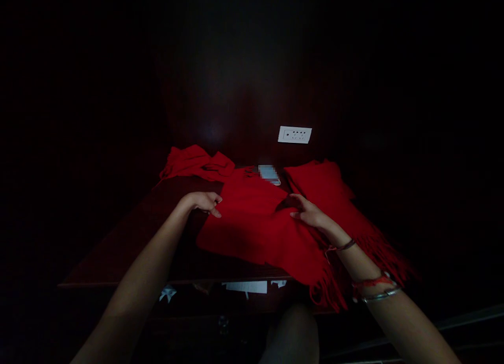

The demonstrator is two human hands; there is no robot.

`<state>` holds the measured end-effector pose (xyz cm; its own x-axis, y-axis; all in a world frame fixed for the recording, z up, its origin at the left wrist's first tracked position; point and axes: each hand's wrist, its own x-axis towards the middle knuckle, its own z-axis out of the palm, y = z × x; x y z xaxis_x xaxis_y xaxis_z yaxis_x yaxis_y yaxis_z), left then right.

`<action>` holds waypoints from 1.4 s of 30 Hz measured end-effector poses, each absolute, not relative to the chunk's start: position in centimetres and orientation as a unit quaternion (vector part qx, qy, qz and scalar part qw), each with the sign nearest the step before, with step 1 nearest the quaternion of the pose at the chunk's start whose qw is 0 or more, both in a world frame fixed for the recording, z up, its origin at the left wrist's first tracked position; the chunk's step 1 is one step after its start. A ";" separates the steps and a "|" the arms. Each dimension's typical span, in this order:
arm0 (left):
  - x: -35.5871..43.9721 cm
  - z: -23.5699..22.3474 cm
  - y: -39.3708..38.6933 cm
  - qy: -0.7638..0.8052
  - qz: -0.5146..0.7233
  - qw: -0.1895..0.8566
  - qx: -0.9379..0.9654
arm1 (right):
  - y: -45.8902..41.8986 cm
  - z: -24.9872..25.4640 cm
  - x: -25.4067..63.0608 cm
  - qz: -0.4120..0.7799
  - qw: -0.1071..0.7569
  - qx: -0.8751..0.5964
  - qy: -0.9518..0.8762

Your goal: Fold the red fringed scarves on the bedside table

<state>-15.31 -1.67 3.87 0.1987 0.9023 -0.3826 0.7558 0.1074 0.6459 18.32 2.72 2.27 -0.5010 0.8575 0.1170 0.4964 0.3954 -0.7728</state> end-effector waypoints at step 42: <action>-23.1 3.1 -2.0 0.711 0.172 0.340 0.590 | 0.1 3.8 16.0 0.376 0.154 -0.421 -0.811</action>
